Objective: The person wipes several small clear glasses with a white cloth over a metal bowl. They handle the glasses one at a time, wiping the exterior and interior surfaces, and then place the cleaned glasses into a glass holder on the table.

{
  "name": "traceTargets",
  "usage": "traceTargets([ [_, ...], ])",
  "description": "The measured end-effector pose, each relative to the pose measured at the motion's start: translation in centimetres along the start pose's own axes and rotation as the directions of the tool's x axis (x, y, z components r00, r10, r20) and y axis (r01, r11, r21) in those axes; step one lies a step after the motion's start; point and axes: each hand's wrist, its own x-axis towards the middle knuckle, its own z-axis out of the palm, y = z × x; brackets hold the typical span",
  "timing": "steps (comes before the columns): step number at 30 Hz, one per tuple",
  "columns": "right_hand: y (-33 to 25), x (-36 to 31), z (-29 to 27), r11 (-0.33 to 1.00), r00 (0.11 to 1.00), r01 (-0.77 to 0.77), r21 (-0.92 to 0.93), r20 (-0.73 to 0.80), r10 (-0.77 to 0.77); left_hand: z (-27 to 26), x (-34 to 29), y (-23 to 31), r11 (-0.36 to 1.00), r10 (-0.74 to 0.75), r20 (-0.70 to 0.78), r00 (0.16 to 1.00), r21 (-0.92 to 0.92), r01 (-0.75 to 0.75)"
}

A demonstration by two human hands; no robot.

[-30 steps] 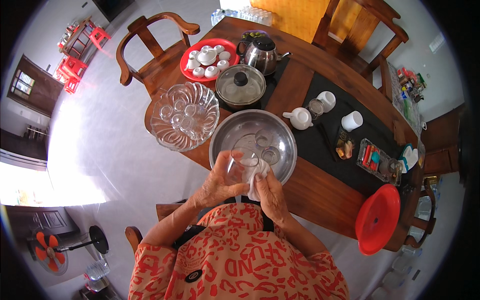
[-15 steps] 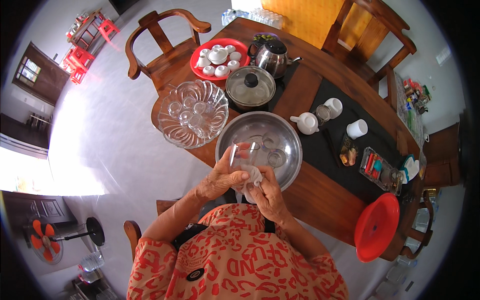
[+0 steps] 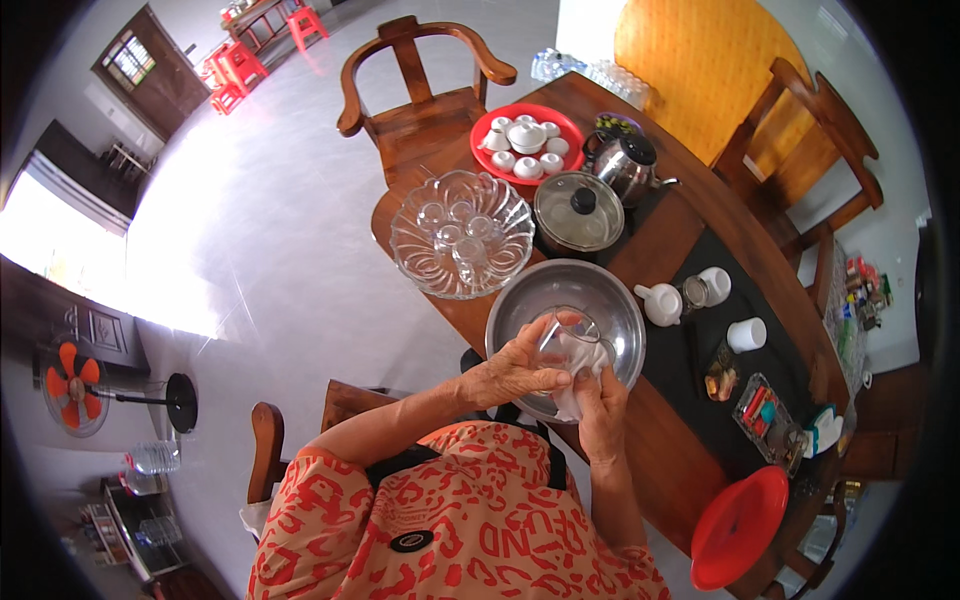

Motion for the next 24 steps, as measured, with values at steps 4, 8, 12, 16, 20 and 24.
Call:
traceTargets([
  [4,0.0,0.0,1.1,0.984,0.992,0.06,-0.17,0.121,-0.039,-1.4,-0.2,-0.3,0.999,0.031,-0.134,0.991,0.035,-0.027],
  [8,0.4,0.6,1.5,0.962,0.958,0.147,-0.231,0.275,-0.081,-3.2,-0.2,0.1,0.989,0.036,-0.317,0.948,0.147,0.011],
  [12,0.2,1.4,1.2,0.967,0.959,0.056,-0.247,0.283,0.016,-4.9,-1.4,3.2,0.936,0.092,-0.466,0.88,0.342,0.084],
  [16,-0.4,2.7,1.1,0.969,0.963,-0.056,-0.242,0.243,0.116,-9.2,-1.4,5.1,0.829,0.285,-0.529,0.799,0.554,0.071],
  [20,0.4,3.8,0.6,0.98,0.962,-0.17,-0.104,0.2,0.188,-12.0,0.7,9.4,0.512,0.495,-0.44,0.749,0.845,0.158],
  [24,0.8,5.1,-0.3,0.974,0.961,-0.203,-0.102,0.172,0.218,-15.8,3.7,12.0,0.21,0.611,-0.232,0.757,0.969,0.128],
])
